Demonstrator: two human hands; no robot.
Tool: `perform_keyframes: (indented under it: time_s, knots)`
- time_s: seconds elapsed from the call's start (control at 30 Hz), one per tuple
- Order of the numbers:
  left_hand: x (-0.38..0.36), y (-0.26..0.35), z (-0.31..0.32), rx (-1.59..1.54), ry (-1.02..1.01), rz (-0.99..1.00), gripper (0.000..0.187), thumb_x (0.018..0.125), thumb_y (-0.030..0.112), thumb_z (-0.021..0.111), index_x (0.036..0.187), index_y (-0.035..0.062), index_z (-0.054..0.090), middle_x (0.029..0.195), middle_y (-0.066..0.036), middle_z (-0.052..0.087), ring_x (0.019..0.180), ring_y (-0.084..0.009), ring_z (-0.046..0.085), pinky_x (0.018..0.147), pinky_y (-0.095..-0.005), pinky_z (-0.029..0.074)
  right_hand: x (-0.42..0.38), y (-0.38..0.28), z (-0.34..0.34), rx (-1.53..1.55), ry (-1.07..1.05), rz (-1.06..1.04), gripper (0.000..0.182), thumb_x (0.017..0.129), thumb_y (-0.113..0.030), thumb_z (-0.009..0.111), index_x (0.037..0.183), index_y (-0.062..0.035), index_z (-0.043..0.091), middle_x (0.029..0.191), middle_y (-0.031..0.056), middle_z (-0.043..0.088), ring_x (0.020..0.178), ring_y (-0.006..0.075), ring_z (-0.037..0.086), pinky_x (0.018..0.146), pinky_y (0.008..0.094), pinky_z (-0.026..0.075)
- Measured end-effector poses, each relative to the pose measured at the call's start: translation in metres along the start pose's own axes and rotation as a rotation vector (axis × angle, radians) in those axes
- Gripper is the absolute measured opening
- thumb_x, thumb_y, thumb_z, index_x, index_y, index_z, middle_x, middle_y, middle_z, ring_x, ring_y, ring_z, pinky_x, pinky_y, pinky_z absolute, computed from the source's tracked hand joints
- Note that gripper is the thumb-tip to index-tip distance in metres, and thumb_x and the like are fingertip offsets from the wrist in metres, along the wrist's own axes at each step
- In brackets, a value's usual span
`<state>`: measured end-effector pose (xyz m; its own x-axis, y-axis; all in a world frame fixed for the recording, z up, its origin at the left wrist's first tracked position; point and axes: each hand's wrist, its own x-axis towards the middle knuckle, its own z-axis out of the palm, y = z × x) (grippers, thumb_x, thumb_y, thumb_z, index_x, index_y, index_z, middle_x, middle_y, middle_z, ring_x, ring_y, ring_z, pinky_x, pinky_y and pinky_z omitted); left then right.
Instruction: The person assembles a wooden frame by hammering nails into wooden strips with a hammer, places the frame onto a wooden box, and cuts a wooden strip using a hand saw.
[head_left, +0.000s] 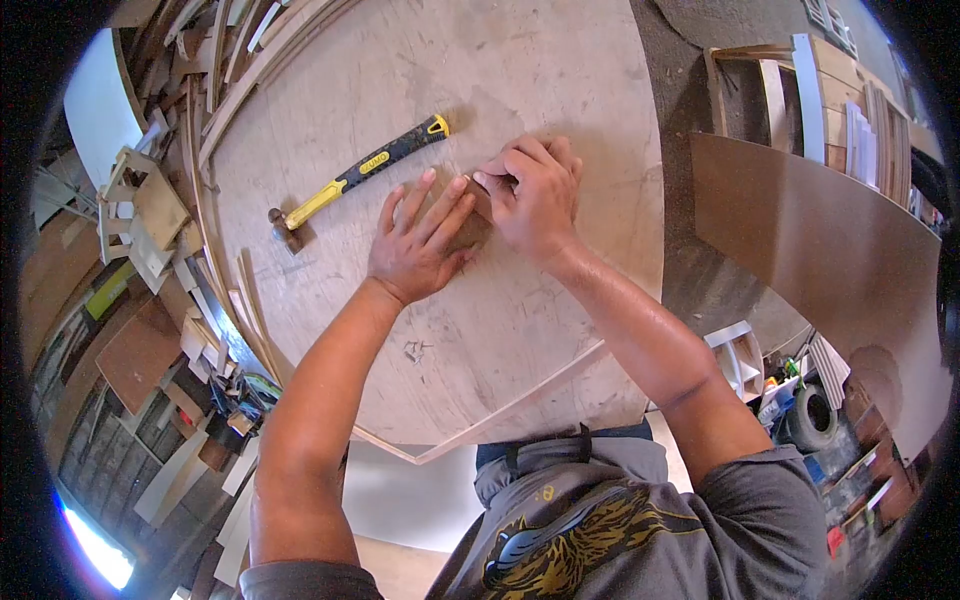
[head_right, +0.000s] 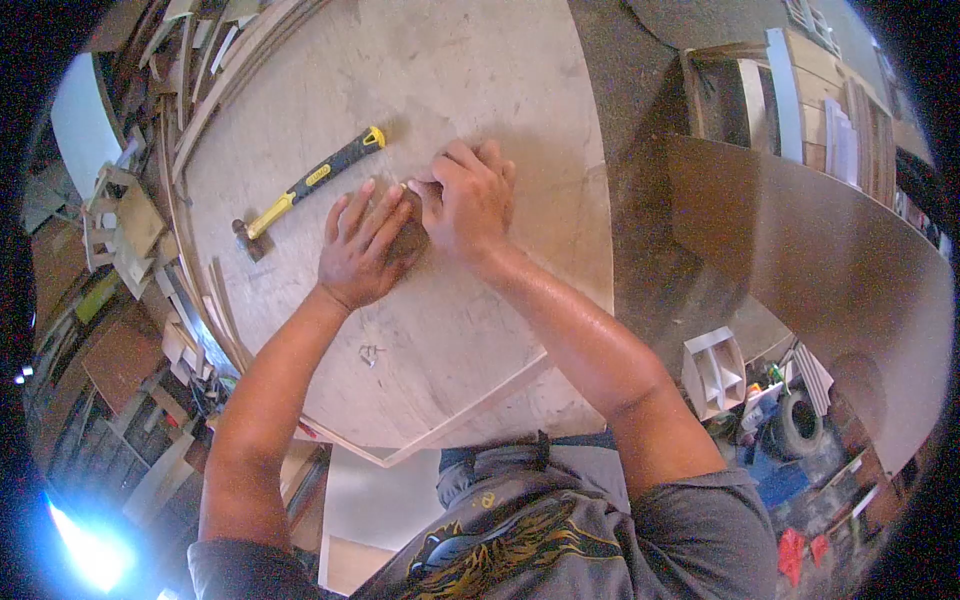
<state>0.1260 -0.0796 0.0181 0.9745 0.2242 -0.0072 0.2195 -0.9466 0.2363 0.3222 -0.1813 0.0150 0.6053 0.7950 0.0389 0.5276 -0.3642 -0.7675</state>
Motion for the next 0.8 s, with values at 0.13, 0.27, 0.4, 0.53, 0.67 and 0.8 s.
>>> perform_keyframes:
  time_s: [0.13,0.27,0.4,0.53,0.67,0.8]
  knots:
    - [-0.0007,-0.0002,-0.0002,-0.002,0.003,0.002,0.076,0.088,0.046,0.074,0.155,0.0170,0.052,0.168,-0.002,0.041,0.158,-0.0311,0.030,0.128,-0.0523,0.017,0.0002,-0.0010,-0.0001,0.004,0.009,-0.005,0.008,0.080,-0.018,0.083,0.083,-0.0154,0.075,0.094,0.0004,0.067,0.101,0.0290,0.058,0.086,0.0456,0.040]
    - [-0.0005,-0.0001,-0.0013,-0.018,-0.006,-0.002,0.079,0.086,0.045,0.076,0.156,0.0176,0.051,0.169,-0.002,0.039,0.158,-0.0309,0.029,0.128,-0.0525,0.017,0.0007,-0.0008,-0.0003,0.004,0.003,-0.007,0.009,0.079,-0.017,0.083,0.083,-0.0154,0.076,0.095,0.0002,0.067,0.103,0.0285,0.059,0.088,0.0452,0.040]
    - [-0.0001,-0.0002,-0.0011,-0.030,-0.008,-0.002,0.080,0.085,0.045,0.078,0.156,0.0181,0.051,0.169,-0.002,0.039,0.158,-0.0311,0.029,0.128,-0.0527,0.017,0.0008,-0.0012,-0.0012,0.001,0.002,-0.009,0.009,0.079,-0.017,0.084,0.083,-0.0154,0.076,0.095,0.0001,0.067,0.103,0.0284,0.059,0.088,0.0451,0.040]
    - [-0.0003,-0.0002,0.0014,-0.011,-0.010,-0.001,0.080,0.085,0.045,0.077,0.155,0.0180,0.051,0.169,-0.002,0.039,0.158,-0.0312,0.029,0.128,-0.0529,0.017,0.0010,-0.0003,-0.0013,-0.011,0.001,-0.015,0.009,0.080,-0.018,0.083,0.083,-0.0153,0.076,0.094,0.0001,0.067,0.102,0.0283,0.059,0.087,0.0455,0.040]
    - [0.0000,0.0004,0.0011,-0.005,-0.003,-0.001,0.078,0.086,0.045,0.077,0.155,0.0172,0.052,0.169,-0.002,0.039,0.158,-0.0315,0.029,0.128,-0.0533,0.018,0.0009,0.0009,-0.0002,-0.014,0.000,-0.031,0.010,0.080,-0.019,0.083,0.083,-0.0152,0.074,0.094,0.0001,0.067,0.101,0.0281,0.058,0.084,0.0458,0.038]
    - [0.0004,0.0004,0.0006,-0.015,-0.001,0.002,0.078,0.086,0.044,0.077,0.154,0.0162,0.052,0.169,-0.003,0.039,0.158,-0.0321,0.029,0.127,-0.0538,0.018,0.0015,0.0011,-0.0003,0.003,0.007,-0.036,0.010,0.080,-0.018,0.083,0.082,-0.0155,0.073,0.094,0.0000,0.067,0.102,0.0279,0.058,0.083,0.0457,0.038]
